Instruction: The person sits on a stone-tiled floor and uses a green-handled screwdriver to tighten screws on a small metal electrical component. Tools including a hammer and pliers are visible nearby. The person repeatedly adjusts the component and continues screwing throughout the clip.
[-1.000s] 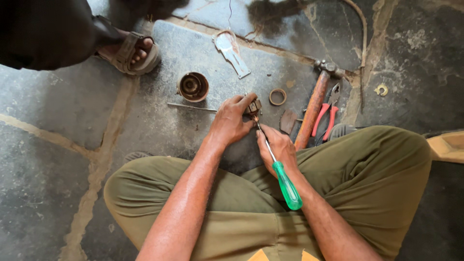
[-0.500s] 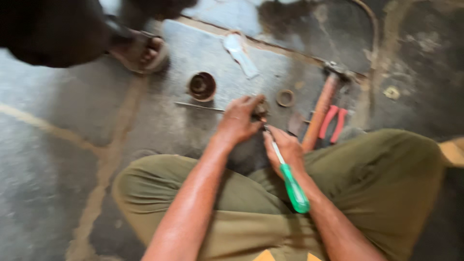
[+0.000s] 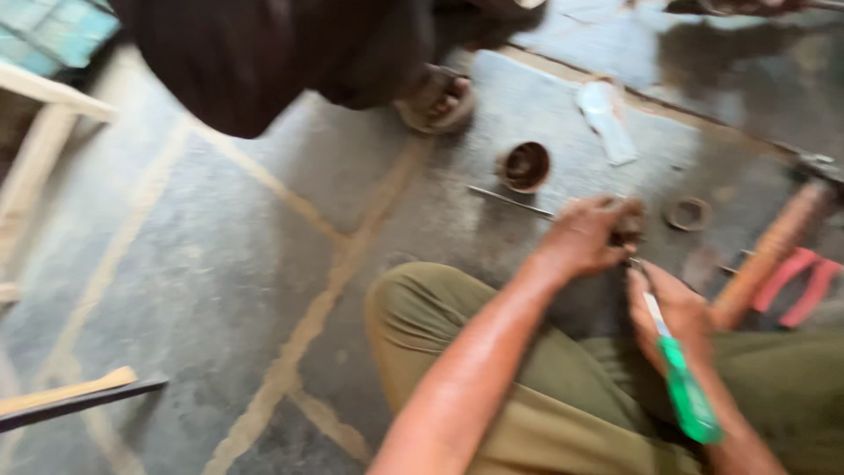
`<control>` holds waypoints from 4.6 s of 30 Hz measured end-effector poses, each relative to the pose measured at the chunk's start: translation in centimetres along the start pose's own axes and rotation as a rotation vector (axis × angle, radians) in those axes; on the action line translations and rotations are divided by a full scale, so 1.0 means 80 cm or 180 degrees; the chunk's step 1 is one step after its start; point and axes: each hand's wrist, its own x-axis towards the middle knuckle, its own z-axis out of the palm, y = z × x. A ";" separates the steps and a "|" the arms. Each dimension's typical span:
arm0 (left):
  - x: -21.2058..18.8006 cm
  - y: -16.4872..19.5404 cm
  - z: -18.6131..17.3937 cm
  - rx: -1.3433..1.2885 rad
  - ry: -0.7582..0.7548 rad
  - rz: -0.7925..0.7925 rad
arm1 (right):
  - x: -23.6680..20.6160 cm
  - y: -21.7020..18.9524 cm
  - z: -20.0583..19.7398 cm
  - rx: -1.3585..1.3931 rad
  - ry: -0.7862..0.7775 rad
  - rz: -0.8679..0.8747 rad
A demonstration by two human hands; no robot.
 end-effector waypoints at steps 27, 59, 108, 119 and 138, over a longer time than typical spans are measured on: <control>-0.012 -0.010 -0.015 0.0100 -0.0235 -0.0036 | -0.002 -0.035 -0.005 0.0032 0.0106 0.0026; -0.012 -0.004 -0.028 -0.0100 -0.0371 -0.0318 | 0.000 -0.031 0.003 -0.0229 0.0177 -0.0465; -0.011 -0.005 -0.027 -0.0239 -0.0186 -0.0213 | -0.006 -0.005 0.029 -0.0745 0.0188 -0.0527; -0.011 -0.002 -0.030 -0.0182 -0.0299 -0.0342 | -0.006 -0.014 0.033 -0.0781 0.0300 -0.0550; -0.013 -0.004 -0.032 -0.0382 -0.0407 -0.0498 | -0.008 -0.020 0.030 -0.0529 0.0255 -0.0418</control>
